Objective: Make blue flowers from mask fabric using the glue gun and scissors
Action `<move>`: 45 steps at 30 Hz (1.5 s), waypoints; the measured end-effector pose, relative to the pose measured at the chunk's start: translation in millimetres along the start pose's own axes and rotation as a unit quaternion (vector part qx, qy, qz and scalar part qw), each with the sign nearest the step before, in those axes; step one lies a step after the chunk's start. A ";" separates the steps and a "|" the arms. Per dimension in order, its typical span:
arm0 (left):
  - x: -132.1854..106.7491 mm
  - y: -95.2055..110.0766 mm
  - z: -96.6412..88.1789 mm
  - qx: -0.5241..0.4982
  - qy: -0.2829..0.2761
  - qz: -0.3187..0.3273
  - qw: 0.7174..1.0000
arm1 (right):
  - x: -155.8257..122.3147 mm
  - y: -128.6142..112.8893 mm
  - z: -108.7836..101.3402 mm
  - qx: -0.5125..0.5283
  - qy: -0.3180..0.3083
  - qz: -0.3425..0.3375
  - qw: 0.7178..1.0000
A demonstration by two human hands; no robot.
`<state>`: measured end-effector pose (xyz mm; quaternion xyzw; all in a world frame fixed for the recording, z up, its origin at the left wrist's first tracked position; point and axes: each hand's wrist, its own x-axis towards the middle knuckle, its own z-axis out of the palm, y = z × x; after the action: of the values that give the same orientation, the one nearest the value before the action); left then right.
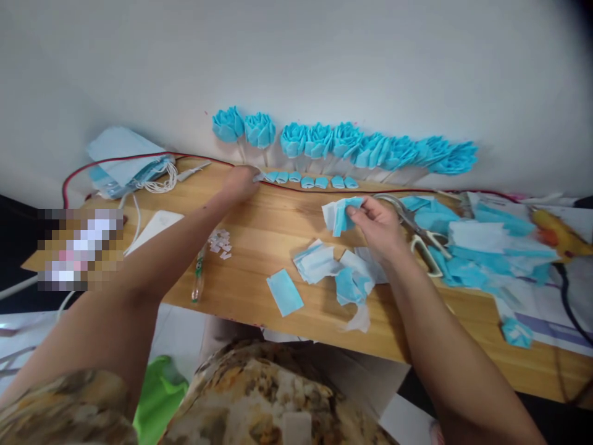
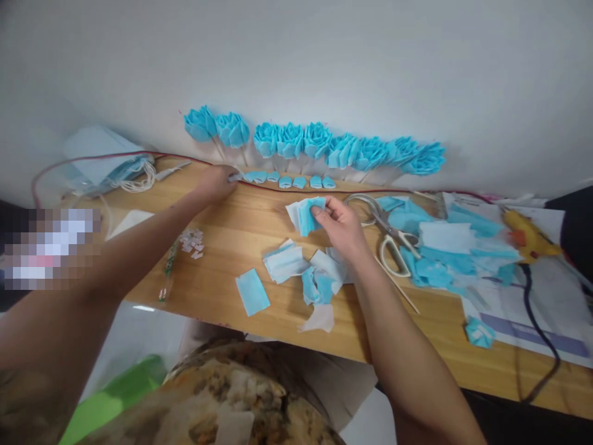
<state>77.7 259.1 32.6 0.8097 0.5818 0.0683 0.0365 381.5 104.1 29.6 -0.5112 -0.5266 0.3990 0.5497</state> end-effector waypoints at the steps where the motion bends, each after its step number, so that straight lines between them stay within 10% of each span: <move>1: -0.1 -2.0 1.4 -0.005 -0.002 -0.009 1.000 | -0.5 0.3 0.2 0.005 -0.005 0.002 1.000; 6: -3.1 -5.5 -3.3 -0.183 0.090 -0.048 0.978 | -2.3 -0.9 3.6 0.037 -0.028 0.011 0.999; 9: -22.2 15.3 -16.8 -0.422 0.156 -0.089 0.889 | -5.2 -6.0 5.8 0.039 -0.041 0.005 0.998; 12: -55.4 47.0 -31.7 -0.628 0.001 -0.035 0.778 | -11.6 -17.7 7.9 0.034 -0.098 -0.023 0.994; 15: -85.1 73.7 -40.0 -0.675 -0.091 -0.006 0.732 | -19.6 -33.2 11.7 0.019 -0.150 -0.078 0.986; 45: -96.9 132.3 -22.8 -0.687 -0.107 0.051 0.717 | -13.6 -12.9 23.1 -0.008 -0.002 -0.052 0.999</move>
<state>167.7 124.5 66.9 0.5923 0.3250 0.3641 0.6411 355.7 92.0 38.1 -0.4870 -0.5567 0.3669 0.5642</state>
